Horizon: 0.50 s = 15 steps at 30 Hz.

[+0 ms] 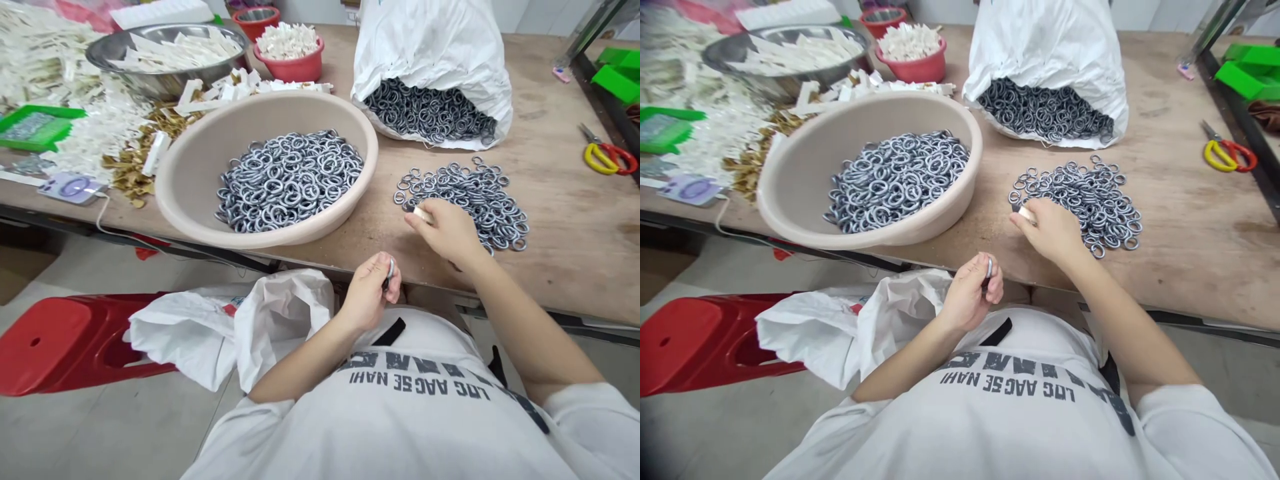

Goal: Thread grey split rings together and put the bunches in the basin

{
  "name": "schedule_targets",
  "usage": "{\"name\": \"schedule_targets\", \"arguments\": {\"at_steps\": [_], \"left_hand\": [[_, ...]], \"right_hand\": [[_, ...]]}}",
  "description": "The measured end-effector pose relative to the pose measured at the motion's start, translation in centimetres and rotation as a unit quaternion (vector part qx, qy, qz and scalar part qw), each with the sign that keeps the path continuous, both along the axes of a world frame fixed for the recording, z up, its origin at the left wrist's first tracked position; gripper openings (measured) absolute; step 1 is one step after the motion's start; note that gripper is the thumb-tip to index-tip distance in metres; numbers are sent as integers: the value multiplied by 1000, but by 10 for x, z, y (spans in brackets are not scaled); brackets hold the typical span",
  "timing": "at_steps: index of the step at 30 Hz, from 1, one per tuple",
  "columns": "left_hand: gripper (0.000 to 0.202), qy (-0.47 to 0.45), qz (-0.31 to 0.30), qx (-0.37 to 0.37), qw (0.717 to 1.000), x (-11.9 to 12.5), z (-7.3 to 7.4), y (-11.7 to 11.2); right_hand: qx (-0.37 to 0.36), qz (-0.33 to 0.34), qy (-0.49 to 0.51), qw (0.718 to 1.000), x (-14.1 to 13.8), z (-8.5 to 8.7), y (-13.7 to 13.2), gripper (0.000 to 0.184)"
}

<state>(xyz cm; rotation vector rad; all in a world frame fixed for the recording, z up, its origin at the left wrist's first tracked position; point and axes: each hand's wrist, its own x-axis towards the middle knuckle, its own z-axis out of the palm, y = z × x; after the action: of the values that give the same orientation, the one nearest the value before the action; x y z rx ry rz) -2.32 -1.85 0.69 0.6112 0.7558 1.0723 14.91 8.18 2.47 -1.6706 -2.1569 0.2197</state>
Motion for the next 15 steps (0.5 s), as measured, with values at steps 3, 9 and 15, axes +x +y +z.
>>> {"name": "schedule_targets", "arguments": {"at_steps": [3,9,15], "left_hand": [[35,16,20,-7,1000,-9,-2,7],[27,-50,44,-96,993,-23,0,15],[30,-40,69,-90,993,-20,1,29]], "right_hand": [[1,-6,-82,997,-19,2,43,47],[-25,7,-158,987,-42,-7,81,31],[-34,43,-113,992,-24,-14,72,30]]}}
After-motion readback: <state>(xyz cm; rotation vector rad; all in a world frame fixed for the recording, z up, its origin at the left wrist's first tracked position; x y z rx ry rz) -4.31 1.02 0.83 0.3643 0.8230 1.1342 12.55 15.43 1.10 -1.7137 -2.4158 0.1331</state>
